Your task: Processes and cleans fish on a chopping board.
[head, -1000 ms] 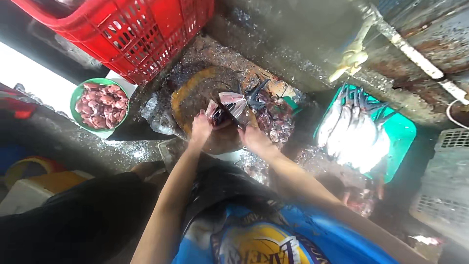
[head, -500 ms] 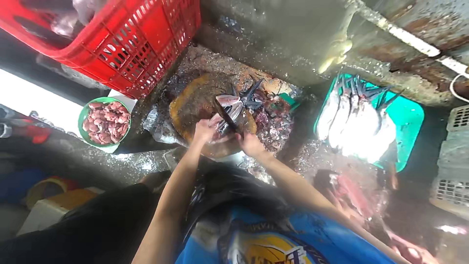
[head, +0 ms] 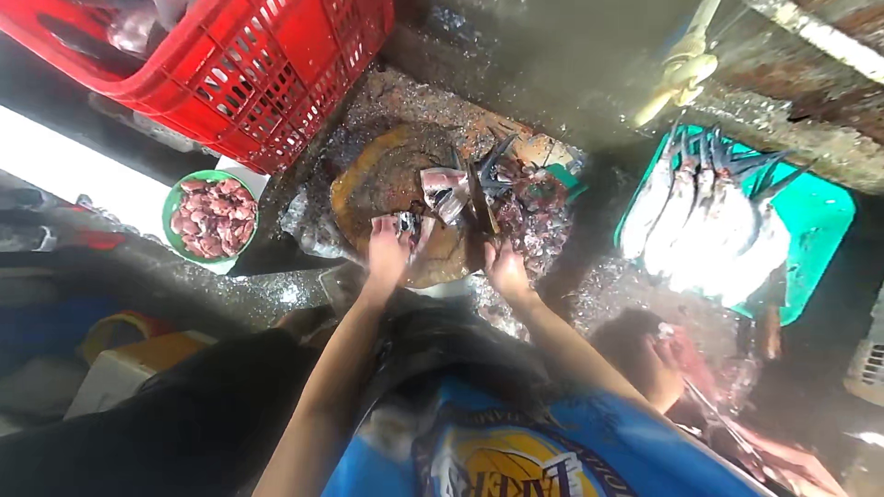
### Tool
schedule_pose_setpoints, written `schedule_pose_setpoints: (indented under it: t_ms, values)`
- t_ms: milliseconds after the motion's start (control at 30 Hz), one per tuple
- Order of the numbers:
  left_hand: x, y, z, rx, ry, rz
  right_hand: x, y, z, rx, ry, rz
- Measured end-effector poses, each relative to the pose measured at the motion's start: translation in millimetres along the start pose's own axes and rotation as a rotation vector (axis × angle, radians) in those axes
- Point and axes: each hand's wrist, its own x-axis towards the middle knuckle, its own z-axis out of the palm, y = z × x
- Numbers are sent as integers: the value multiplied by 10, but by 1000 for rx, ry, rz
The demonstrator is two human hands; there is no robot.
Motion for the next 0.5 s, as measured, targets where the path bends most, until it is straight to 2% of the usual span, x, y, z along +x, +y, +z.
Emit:
schedule_pose_setpoints:
  t_ms: [100,367,433,500]
  values:
    - [157,96,93,89,-152,-90,-9,11,29,3,51,-26]
    - [232,333,266,310,-111,-54,-26,32,47,-15,78,-13]
    - [223,372,320,340,-67,-15,-28,4,44,-21,108,-48]
    - [250,379,369,376,-92,-24,-54,-43,62,-25,134,-82]
